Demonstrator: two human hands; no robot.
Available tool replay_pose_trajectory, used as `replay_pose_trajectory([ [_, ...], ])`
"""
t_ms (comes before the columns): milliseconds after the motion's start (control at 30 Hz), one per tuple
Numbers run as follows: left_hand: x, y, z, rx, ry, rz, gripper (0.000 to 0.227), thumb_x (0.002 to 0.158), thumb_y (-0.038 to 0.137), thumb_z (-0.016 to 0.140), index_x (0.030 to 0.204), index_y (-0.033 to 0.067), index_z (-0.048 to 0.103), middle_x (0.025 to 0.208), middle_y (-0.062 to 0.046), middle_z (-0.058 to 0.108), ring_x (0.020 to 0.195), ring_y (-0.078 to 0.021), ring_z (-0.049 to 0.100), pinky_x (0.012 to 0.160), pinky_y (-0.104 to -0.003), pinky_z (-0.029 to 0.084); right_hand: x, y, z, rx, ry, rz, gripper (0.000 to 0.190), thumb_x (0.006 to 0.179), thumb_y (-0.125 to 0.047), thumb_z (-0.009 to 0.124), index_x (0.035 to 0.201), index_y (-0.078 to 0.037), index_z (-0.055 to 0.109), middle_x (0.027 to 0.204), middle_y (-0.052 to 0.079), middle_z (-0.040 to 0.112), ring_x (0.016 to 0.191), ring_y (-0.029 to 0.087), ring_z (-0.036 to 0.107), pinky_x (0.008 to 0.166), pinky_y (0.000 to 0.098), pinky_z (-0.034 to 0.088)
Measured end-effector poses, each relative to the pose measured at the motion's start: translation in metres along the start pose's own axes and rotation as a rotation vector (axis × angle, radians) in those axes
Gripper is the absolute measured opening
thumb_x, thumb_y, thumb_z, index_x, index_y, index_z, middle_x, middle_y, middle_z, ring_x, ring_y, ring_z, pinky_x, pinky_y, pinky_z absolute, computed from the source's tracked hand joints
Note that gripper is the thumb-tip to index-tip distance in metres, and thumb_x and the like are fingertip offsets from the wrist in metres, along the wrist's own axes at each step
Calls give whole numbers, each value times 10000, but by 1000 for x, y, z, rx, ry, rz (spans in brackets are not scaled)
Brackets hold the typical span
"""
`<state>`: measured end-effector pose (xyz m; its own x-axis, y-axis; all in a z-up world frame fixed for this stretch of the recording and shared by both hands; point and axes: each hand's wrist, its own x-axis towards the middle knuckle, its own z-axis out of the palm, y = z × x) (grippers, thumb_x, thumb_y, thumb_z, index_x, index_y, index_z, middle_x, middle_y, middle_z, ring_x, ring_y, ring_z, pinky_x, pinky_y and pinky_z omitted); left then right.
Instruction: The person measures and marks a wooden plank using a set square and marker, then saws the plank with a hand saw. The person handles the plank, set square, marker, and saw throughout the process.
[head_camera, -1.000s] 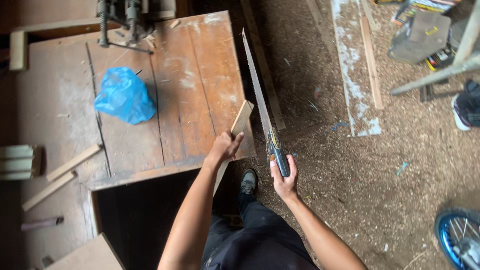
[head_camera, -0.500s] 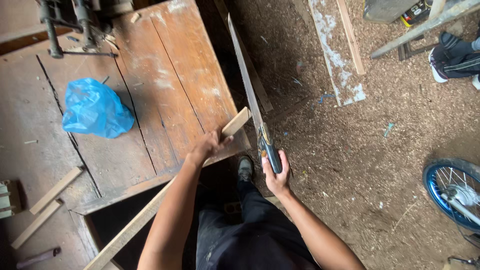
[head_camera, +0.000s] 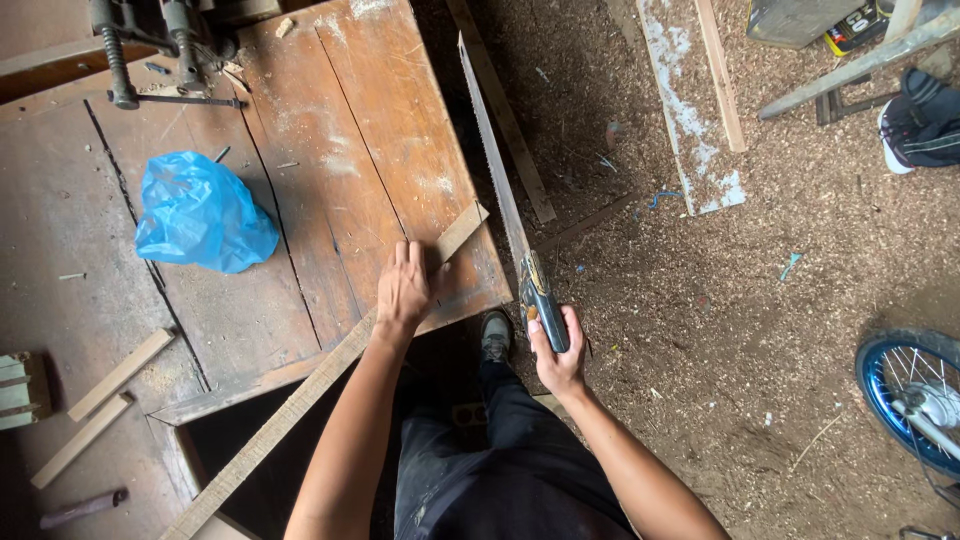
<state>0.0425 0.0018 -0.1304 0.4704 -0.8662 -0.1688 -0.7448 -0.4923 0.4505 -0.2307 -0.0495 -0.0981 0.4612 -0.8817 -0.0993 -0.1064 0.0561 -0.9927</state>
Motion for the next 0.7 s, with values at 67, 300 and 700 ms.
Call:
replay_pose_trajectory([
  [67,-3,0,1,13,67,-22,529,954,527,632,1155,41,577,1121,-169,587,1068,-350,598,895,-457,506,2,0,0,1,-3,-14,165,990,-151,655,1059,-51,545,811,14,610,595,54,555,491,208,489],
  [300,-31,-5,-30,133,80,-87,615,872,589,676,1184,63,610,1133,-147,592,1066,-315,563,912,-459,454,5,0,-4,9,-16,14,143,1000,-136,651,1044,-54,542,784,8,605,584,49,546,493,206,475],
  [700,-83,-32,-28,50,302,-231,460,851,435,782,1177,122,699,1047,-118,640,980,-321,585,871,-424,476,44,0,-15,57,-115,-16,133,997,-111,652,1035,-64,534,777,-9,585,588,40,538,490,200,460],
])
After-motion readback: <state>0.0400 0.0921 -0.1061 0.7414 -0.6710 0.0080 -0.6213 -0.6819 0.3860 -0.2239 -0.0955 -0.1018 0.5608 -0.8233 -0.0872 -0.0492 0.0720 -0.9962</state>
